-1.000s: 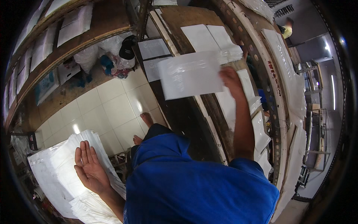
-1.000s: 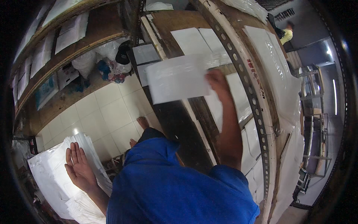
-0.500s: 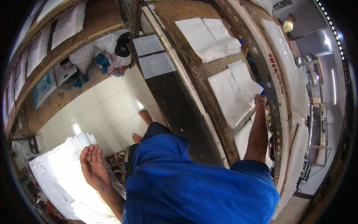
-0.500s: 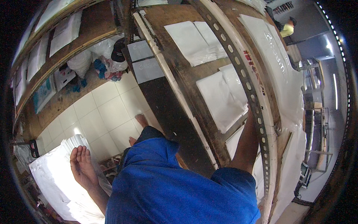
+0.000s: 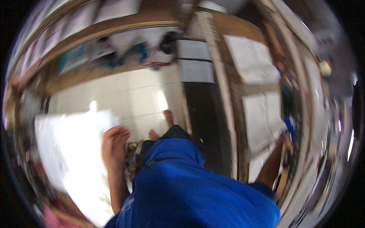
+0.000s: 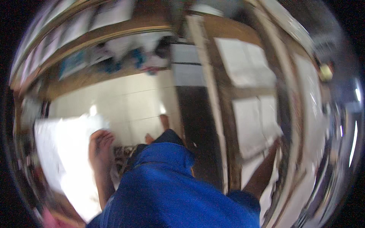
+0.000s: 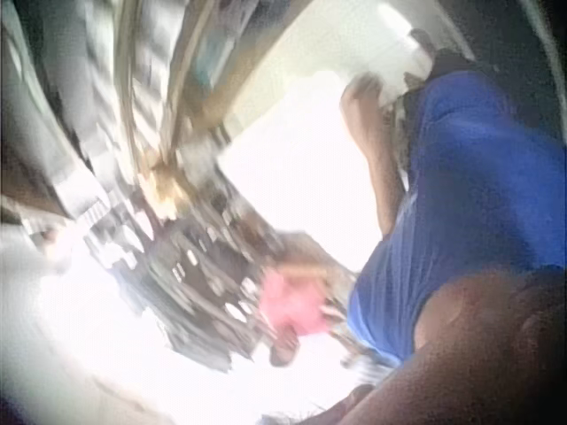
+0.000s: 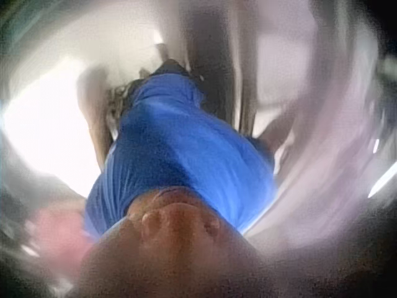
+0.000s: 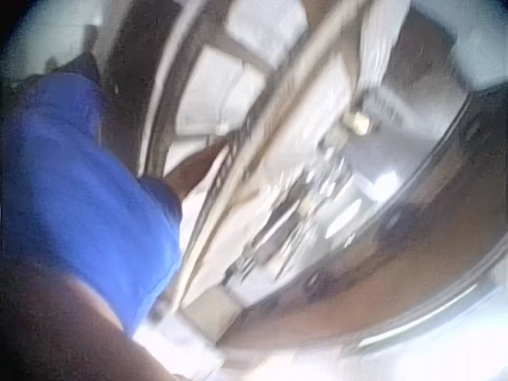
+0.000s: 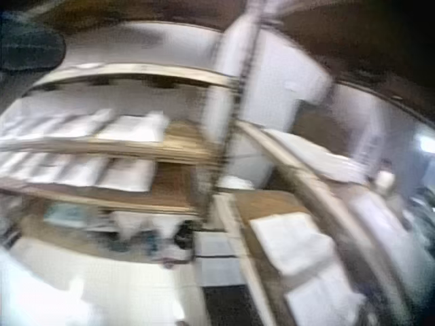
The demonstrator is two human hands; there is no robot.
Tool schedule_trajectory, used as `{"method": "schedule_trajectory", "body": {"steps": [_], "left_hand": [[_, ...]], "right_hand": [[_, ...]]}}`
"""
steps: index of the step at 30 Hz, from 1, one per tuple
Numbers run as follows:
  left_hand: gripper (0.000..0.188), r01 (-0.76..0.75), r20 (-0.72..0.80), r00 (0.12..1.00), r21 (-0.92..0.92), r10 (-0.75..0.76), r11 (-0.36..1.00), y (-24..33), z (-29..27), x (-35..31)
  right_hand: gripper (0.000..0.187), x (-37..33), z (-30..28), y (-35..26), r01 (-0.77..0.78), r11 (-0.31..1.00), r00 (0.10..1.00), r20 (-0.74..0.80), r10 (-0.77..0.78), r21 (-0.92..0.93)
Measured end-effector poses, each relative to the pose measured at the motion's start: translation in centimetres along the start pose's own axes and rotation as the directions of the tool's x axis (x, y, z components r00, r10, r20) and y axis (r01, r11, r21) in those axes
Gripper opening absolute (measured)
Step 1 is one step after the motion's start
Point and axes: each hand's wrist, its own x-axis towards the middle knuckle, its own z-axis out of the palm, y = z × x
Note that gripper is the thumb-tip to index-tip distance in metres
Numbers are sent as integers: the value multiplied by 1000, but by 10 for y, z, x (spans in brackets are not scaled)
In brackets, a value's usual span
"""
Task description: The person repeatedly picks up white plastic sheets from a table and places them onto a metal shelf. The person handles the sheets one at a time, stacking them in neat piles on the shelf.
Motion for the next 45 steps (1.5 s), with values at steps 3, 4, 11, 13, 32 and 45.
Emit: {"method": "schedule_trajectory", "body": {"steps": [3,4,11,13,32,45], "left_hand": [[28,-28,87,996,511,-19,859,9,5,4],[26,60,38,996,315,-76,947,23,18,-4],[21,-276,18,953,466,302,841,53,-16,-48],[20,-287,-58,893,691,447,664,74,-35,-61],[29,850,-755,471,527,455,-6,121,-361,-67],[29,-139,90,913,986,398,96,65,-73,16]], "right_hand": [[24,13,5,-16,199,980,975,-104,-197,7],[25,19,11,-35,250,968,960,-139,-242,40],[36,-9,7,-281,524,652,845,-235,-481,548],[39,-40,15,-320,484,523,807,-126,-577,702],[18,-331,-25,-438,114,283,271,244,-931,952],[57,-449,-134,-486,-54,120,-77,116,-990,991]]}}
